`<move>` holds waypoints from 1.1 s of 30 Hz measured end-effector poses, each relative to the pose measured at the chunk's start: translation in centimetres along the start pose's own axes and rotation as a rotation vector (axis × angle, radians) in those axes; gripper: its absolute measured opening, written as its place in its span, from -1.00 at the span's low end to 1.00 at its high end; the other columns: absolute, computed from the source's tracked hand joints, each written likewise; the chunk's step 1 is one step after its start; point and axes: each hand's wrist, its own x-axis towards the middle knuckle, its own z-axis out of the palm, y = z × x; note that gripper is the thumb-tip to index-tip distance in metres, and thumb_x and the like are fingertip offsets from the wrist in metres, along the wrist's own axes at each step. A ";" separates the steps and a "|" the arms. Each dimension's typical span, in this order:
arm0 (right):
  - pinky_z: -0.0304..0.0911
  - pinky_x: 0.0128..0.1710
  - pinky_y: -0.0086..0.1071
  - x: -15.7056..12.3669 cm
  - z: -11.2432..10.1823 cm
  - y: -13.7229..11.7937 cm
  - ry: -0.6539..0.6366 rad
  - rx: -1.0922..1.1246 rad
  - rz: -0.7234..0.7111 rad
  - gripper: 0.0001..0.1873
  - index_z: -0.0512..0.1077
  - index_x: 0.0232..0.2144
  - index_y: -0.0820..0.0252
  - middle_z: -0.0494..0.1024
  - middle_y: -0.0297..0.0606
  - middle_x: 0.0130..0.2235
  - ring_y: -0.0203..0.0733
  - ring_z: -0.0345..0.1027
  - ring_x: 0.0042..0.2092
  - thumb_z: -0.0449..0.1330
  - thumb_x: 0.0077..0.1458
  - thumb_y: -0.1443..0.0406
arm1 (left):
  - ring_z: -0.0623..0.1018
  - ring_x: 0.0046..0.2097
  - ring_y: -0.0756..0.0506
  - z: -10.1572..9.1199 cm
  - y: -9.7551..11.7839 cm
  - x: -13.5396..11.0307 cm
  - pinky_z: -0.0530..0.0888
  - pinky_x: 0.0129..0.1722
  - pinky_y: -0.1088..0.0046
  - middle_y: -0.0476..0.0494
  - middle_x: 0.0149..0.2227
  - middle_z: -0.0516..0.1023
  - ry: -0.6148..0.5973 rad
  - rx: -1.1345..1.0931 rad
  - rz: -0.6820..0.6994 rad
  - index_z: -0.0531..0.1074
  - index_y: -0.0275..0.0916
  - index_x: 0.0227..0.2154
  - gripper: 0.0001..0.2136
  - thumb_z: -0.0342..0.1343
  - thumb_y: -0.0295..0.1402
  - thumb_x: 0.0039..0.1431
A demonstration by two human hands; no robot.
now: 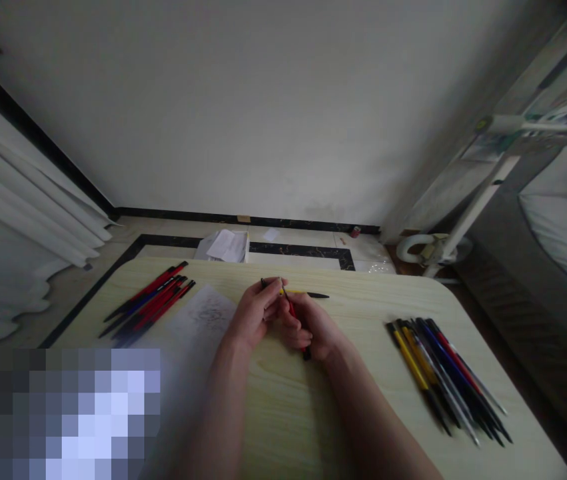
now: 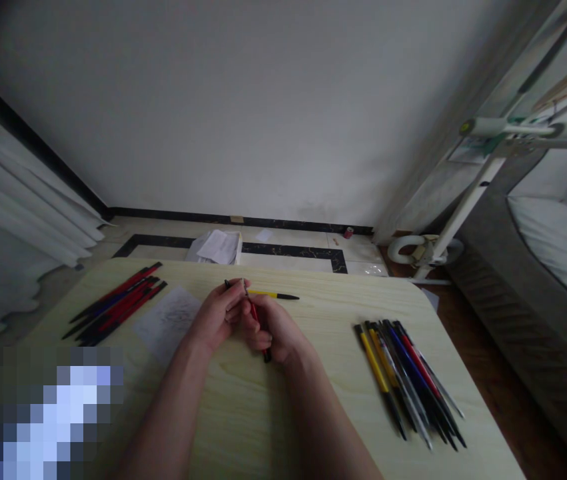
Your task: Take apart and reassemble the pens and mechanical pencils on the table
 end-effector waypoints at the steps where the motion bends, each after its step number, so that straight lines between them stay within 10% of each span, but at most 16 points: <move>1: -0.34 -0.84 -0.60 0.0 0.0 0.0 0.000 0.001 -0.003 -0.76 0.22 -0.56 0.21 0.15 -0.55 -0.73 -0.53 -0.30 -0.78 -0.04 0.05 0.20 | 0.27 -0.67 0.13 -0.1 0.0 0.0 0.08 -0.72 0.66 0.05 -0.69 0.29 0.002 0.007 -0.006 0.41 -0.32 -0.36 -0.74 0.18 -0.26 -0.11; 33: -0.25 -0.89 -0.61 0.1 0.0 0.3 -0.055 0.021 -0.034 -0.58 0.17 -0.75 0.23 0.02 -0.53 -0.85 -0.50 -0.24 -0.84 -0.10 0.06 0.17 | 0.10 -0.68 0.19 0.7 0.5 -0.3 0.00 -0.71 0.65 0.10 -0.71 0.21 -0.064 0.053 -0.005 0.46 -0.36 -0.39 -0.78 0.14 -0.29 -0.06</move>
